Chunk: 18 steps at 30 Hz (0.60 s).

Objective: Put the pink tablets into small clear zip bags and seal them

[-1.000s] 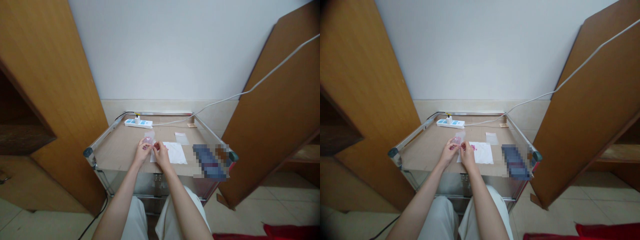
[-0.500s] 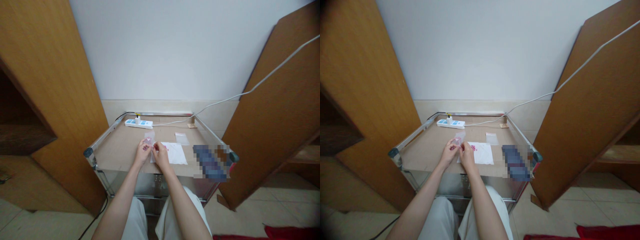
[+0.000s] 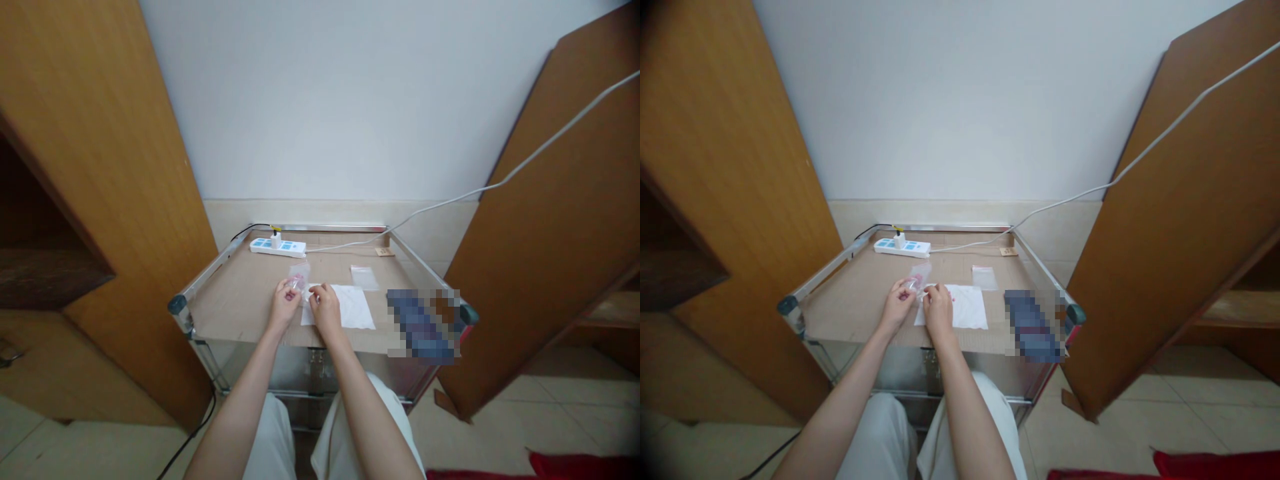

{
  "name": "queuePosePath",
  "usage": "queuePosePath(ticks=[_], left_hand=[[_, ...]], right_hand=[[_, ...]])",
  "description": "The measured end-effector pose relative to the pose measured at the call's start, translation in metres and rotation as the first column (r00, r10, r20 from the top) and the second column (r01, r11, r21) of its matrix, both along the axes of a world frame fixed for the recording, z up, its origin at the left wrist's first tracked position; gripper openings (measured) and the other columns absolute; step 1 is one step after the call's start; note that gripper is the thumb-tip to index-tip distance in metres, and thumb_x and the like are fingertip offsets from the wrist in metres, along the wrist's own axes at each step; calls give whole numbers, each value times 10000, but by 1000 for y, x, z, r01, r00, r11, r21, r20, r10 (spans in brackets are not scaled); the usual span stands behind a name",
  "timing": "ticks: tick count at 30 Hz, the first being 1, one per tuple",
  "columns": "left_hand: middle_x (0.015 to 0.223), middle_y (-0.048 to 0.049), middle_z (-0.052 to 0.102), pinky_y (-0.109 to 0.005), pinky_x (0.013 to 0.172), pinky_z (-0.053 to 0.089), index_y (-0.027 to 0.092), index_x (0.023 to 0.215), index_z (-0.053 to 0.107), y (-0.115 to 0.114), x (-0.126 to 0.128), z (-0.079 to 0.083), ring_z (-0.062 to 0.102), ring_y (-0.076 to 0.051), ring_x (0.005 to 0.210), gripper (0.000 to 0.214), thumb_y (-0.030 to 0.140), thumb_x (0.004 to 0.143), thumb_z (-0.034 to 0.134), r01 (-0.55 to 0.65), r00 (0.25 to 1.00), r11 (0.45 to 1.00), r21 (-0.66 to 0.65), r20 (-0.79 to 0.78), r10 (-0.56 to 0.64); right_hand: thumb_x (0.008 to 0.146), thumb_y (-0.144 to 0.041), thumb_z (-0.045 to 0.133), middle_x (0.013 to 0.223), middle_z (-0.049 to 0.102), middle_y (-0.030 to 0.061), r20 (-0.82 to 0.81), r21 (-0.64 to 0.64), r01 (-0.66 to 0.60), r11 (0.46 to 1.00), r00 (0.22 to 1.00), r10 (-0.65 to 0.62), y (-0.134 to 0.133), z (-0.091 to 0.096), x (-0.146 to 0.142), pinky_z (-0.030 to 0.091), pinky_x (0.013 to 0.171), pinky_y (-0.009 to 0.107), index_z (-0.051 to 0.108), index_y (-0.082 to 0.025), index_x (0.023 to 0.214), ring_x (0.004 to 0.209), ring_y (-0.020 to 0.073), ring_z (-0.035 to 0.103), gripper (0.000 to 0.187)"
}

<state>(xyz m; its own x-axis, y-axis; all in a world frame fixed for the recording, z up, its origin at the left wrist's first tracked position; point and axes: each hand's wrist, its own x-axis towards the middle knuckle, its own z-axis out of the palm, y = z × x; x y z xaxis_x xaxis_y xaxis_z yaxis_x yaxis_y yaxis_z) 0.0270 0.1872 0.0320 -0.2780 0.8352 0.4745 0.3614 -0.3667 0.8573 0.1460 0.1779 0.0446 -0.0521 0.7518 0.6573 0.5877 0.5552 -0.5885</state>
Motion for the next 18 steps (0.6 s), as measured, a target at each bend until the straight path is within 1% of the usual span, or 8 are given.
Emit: queuePosePath(ticks=[3, 7, 10, 13, 15, 18], left_hand=[[1020, -72, 490, -249, 749, 398, 144, 525, 541, 1, -2, -2, 484, -170, 954, 136, 226, 633, 531, 2, 1000, 1000, -9, 13, -2], [1035, -74, 493, -252, 764, 390, 146, 583, 581, 1, -3, -1, 475, -180, 981, 158, 299, 623, 575, 14, 999, 1000, -25, 52, -13], [1034, -82, 508, -249, 746, 393, 145, 617, 584, 1, -4, 0, 456, -188, 1014, 214, 357, 640, 563, 0, 987, 1000, -30, 158, 5], [1010, -89, 535, -222, 651, 402, 141, 669, 592, 2, -4, 0, 456, -197, 1008, 260, 396, 646, 545, 34, 954, 998, -57, 301, -15], [971, -79, 559, -207, 612, 392, 142, 699, 598, 3, -4, 0, 489, -184, 943, 280, 410, 632, 555, 54, 923, 996, -70, 383, -23], [887, -51, 585, -197, 589, 378, 157, 774, 596, 3, -4, 1, 526, -144, 814, 291, 406, 627, 563, 77, 885, 994, -78, 465, -32]], right_hand=[[687, -65, 410, 776, 516, 59, -14, -19, -20, 1000, 1000, 20, 1, -3, -1, 382, 682, 269, 613, -183, 803, 738, 165, 489, 262], [675, -26, 376, 837, 559, 75, -88, -40, -91, 995, 992, 87, 5, -4, -2, 405, 721, 270, 639, -170, 805, 780, 164, 520, 327], [670, -27, 375, 795, 596, 74, -159, -64, -126, 990, 981, 115, 9, -3, 2, 416, 729, 272, 650, -158, 774, 762, 161, 543, 322], [668, -49, 401, 802, 623, 75, -227, -102, -174, 979, 963, 147, 13, -4, 8, 424, 726, 264, 652, -152, 775, 760, 155, 561, 292], [674, -86, 434, 815, 632, 72, -267, -129, -217, 968, 947, 177, 16, -5, 12, 433, 702, 255, 650, -154, 794, 753, 152, 569, 256], [675, -140, 481, 815, 636, 81, -308, -151, -256, 955, 930, 201, 19, -7, 14, 441, 671, 249, 649, -141, 797, 734, 155, 575, 208]])
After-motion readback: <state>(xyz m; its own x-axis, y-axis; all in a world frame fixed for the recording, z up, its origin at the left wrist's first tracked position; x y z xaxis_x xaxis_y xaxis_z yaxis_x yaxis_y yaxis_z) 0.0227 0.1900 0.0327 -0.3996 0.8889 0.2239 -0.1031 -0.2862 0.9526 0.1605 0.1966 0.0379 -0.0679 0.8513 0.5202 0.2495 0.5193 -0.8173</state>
